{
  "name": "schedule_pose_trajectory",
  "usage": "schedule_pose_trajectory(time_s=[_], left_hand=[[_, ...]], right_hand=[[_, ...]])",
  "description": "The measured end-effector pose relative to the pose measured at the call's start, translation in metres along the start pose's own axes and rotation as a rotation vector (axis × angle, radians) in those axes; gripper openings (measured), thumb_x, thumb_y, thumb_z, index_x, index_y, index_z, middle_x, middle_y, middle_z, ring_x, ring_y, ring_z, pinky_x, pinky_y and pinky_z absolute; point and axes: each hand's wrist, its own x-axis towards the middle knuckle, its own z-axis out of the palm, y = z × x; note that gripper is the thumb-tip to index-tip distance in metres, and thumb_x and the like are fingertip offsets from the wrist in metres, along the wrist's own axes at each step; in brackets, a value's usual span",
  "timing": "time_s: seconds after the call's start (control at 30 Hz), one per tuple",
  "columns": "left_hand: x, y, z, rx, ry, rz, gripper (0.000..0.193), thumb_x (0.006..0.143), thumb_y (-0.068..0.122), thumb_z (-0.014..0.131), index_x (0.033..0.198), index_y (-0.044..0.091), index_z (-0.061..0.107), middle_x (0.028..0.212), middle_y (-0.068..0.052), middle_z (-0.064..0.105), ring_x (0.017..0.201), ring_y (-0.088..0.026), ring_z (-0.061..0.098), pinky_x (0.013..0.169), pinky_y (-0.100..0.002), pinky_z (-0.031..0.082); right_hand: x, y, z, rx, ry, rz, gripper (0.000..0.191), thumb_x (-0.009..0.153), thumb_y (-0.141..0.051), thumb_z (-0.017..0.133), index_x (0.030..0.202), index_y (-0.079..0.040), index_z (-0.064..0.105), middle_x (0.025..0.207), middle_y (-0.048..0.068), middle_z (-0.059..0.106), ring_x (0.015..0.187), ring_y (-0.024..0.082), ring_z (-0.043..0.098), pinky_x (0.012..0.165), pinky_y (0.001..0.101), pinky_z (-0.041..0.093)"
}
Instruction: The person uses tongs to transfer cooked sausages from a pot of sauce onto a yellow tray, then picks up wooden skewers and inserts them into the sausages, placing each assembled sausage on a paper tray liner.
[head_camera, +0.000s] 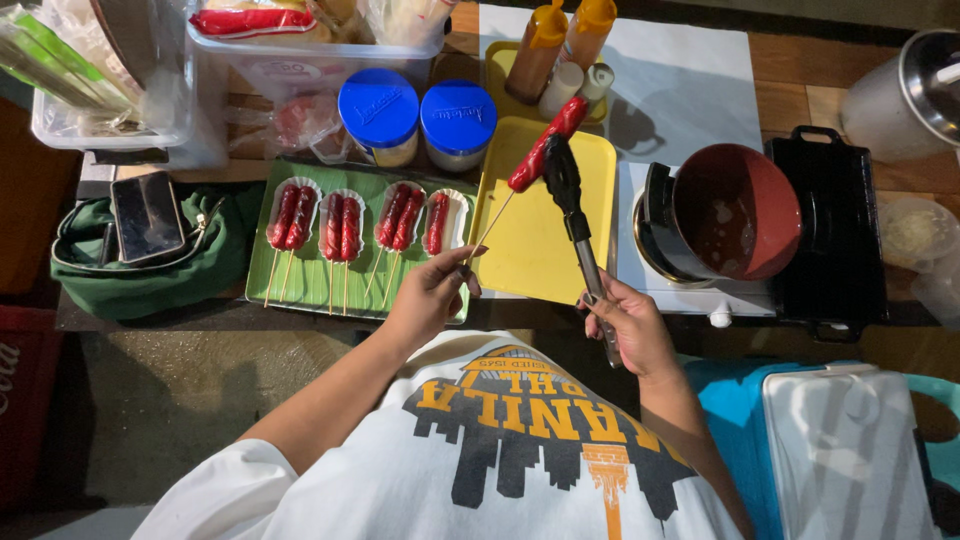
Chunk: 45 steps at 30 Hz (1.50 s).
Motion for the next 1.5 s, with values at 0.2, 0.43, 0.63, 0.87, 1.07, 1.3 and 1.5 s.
schedule_pose_trajectory(time_s=[0.2,0.43,0.63,0.87,1.07,1.3,1.5], left_hand=[[0.008,-0.003,-0.004,-0.030,-0.002,0.073,0.039,0.106,-0.002,0.046,0.142,0.003,0.060,0.088,-0.003,0.067,0.057,-0.002,0.040,0.051,-0.018,0.035],[0.010,-0.001,-0.003,-0.016,0.041,0.095,0.032,0.106,0.003,0.046,0.133,0.003,0.063,0.090,-0.003,0.070,0.054,-0.002,0.036,0.049,-0.018,0.032],[0.010,-0.005,-0.005,-0.033,0.045,0.105,0.029,0.107,0.002,0.047,0.131,0.001,0.062,0.089,-0.003,0.069,0.057,-0.001,0.038,0.051,-0.018,0.032],[0.007,-0.008,-0.005,0.042,-0.008,0.074,0.033,0.104,0.000,0.047,0.133,0.002,0.063,0.089,-0.003,0.071,0.055,-0.002,0.040,0.049,-0.018,0.032],[0.009,-0.012,-0.006,0.015,0.024,0.069,0.031,0.106,0.004,0.049,0.133,0.002,0.065,0.088,-0.002,0.070,0.055,-0.001,0.039,0.048,-0.017,0.031],[0.012,-0.013,-0.008,-0.090,0.026,0.014,0.028,0.105,0.008,0.051,0.128,0.004,0.066,0.087,-0.003,0.071,0.055,-0.002,0.039,0.048,-0.018,0.031],[0.006,-0.012,-0.010,-0.047,0.068,-0.111,0.025,0.106,0.013,0.051,0.119,0.003,0.069,0.081,-0.003,0.069,0.057,-0.005,0.047,0.051,-0.021,0.039]], right_hand=[[-0.003,-0.004,0.000,-0.066,-0.011,0.074,0.047,0.097,-0.010,0.064,0.144,-0.004,0.059,0.093,0.005,0.068,0.067,0.009,0.063,0.059,0.0213,0.050],[-0.005,0.004,0.006,-0.098,-0.049,0.112,0.049,0.097,-0.007,0.062,0.146,-0.001,0.056,0.097,0.007,0.068,0.067,0.009,0.063,0.060,0.0210,0.050],[-0.001,0.005,0.005,0.056,-0.114,0.040,0.048,0.102,-0.007,0.054,0.147,0.008,0.048,0.103,0.009,0.064,0.073,0.011,0.066,0.063,0.0232,0.053],[0.006,-0.009,0.010,-0.076,0.004,-0.019,0.045,0.099,-0.006,0.059,0.144,-0.001,0.057,0.091,0.004,0.065,0.065,0.009,0.062,0.059,0.0220,0.052],[0.004,-0.011,0.017,-0.158,0.043,0.028,0.045,0.097,-0.005,0.062,0.143,-0.003,0.061,0.089,0.004,0.066,0.061,0.008,0.059,0.056,0.0206,0.047],[0.001,-0.005,0.024,-0.221,0.056,0.055,0.049,0.095,-0.002,0.061,0.144,-0.006,0.059,0.090,0.005,0.067,0.061,0.008,0.060,0.054,0.0204,0.047],[-0.001,-0.001,0.022,-0.204,0.075,0.033,0.047,0.097,-0.004,0.061,0.144,-0.005,0.059,0.090,0.005,0.067,0.061,0.008,0.060,0.055,0.0202,0.047]])
